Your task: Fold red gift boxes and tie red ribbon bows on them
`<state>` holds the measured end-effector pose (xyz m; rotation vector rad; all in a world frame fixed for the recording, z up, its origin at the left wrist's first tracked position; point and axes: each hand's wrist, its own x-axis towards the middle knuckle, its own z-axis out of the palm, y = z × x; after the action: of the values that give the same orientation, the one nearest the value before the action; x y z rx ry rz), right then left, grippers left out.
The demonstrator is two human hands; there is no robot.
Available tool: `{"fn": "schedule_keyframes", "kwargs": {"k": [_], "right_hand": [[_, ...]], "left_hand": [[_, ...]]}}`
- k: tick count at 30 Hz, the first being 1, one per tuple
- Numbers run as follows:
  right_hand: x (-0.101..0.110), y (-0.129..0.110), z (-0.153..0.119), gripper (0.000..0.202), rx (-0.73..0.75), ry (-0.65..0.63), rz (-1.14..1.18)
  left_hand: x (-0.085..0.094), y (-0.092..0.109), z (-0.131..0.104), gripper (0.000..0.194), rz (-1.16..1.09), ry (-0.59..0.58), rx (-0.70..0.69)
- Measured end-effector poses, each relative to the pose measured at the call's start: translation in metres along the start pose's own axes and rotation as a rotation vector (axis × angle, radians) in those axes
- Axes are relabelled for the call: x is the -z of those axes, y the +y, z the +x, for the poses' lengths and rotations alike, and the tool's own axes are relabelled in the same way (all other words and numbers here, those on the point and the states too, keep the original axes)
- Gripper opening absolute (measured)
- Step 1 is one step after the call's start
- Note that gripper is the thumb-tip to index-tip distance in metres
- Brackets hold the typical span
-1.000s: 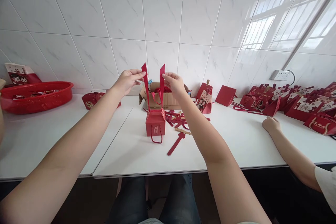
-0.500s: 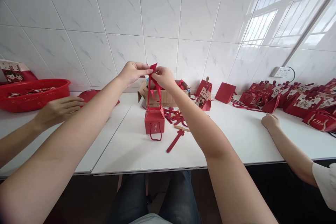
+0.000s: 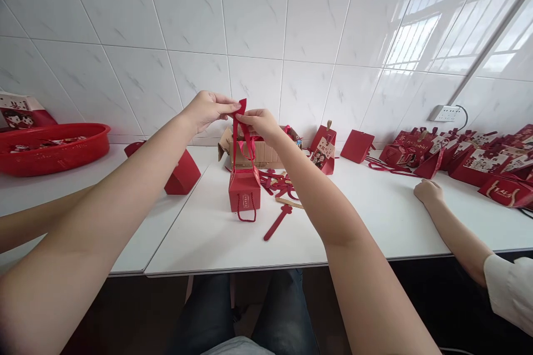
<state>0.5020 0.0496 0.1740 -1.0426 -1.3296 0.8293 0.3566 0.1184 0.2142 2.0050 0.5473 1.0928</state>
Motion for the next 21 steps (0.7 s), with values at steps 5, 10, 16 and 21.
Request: {"fn": "schedule_keyframes", "kwargs": {"k": [5, 10, 16, 21], "right_hand": [[0.002, 0.003, -0.001, 0.012, -0.095, -0.010, 0.213], [0.006, 0.003, -0.001, 0.015, -0.213, -0.050, 0.346], [0.013, -0.011, -0.010, 0.016, -0.126, -0.083, 0.073], [0.013, -0.028, -0.018, 0.015, 0.194, -0.003, -0.715]], "left_hand": [[-0.002, -0.006, -0.011, 0.021, 0.205, 0.108, -0.205], [-0.015, -0.023, -0.040, 0.030, 0.443, 0.170, -0.505], [-0.024, -0.041, -0.057, 0.015, 0.212, 0.110, -0.400], [-0.022, -0.042, -0.033, 0.027, -0.126, 0.181, 0.011]]}}
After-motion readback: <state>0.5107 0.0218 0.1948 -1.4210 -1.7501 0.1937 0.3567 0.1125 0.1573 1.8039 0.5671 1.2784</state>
